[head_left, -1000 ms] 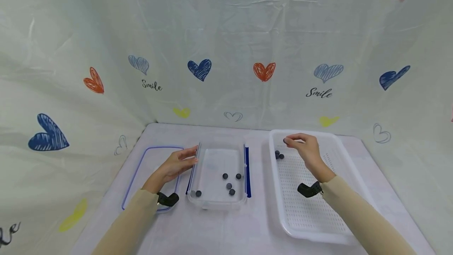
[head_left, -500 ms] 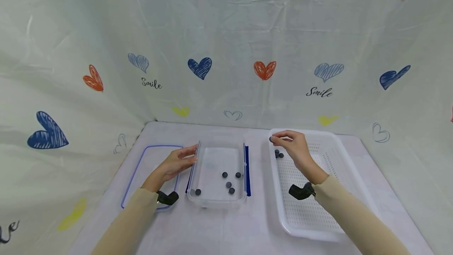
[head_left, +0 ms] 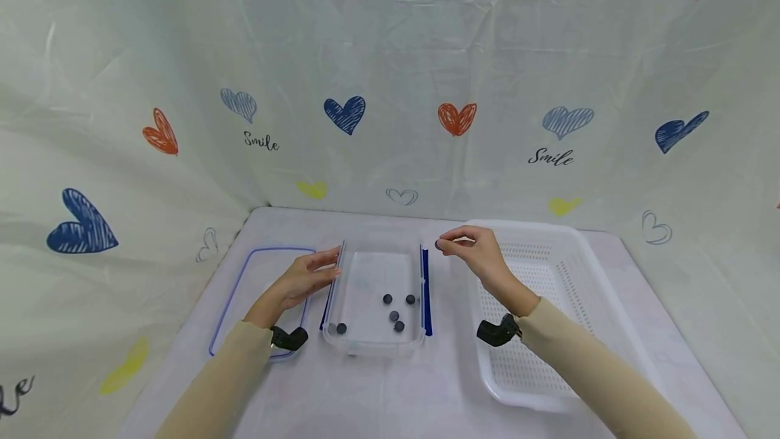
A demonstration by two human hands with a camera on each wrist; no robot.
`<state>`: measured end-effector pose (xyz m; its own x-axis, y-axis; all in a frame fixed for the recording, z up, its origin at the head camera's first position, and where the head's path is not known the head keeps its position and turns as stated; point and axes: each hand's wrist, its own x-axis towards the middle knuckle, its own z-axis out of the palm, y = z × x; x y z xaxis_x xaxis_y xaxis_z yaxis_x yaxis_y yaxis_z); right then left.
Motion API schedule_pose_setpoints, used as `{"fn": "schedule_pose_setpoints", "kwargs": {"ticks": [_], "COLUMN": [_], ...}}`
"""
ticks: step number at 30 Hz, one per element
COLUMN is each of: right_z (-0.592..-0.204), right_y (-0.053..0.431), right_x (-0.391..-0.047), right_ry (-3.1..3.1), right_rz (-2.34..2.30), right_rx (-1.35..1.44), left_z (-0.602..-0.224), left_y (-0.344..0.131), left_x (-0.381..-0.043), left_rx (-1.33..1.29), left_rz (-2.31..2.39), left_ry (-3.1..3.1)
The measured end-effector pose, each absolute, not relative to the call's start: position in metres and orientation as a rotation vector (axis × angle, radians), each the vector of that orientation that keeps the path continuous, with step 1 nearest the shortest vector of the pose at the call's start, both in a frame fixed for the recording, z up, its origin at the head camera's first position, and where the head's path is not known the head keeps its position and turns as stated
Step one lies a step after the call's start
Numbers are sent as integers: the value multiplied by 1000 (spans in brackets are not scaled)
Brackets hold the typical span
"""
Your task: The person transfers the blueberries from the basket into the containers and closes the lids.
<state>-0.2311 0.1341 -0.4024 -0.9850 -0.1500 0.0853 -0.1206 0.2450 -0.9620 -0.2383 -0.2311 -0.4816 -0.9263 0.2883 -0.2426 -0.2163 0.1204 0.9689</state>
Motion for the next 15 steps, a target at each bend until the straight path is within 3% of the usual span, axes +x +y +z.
{"fn": "schedule_pose_setpoints", "kwargs": {"ticks": [15], "right_z": [-423], "right_y": [94], "right_x": [-233], "right_ry": [2424], "right_rz": [-1786], "right_rx": [-325], "left_z": [-484], "left_y": [-232], "left_x": [-240], "left_rx": [83], "left_rz": [1877], "left_ry": [2023]}}
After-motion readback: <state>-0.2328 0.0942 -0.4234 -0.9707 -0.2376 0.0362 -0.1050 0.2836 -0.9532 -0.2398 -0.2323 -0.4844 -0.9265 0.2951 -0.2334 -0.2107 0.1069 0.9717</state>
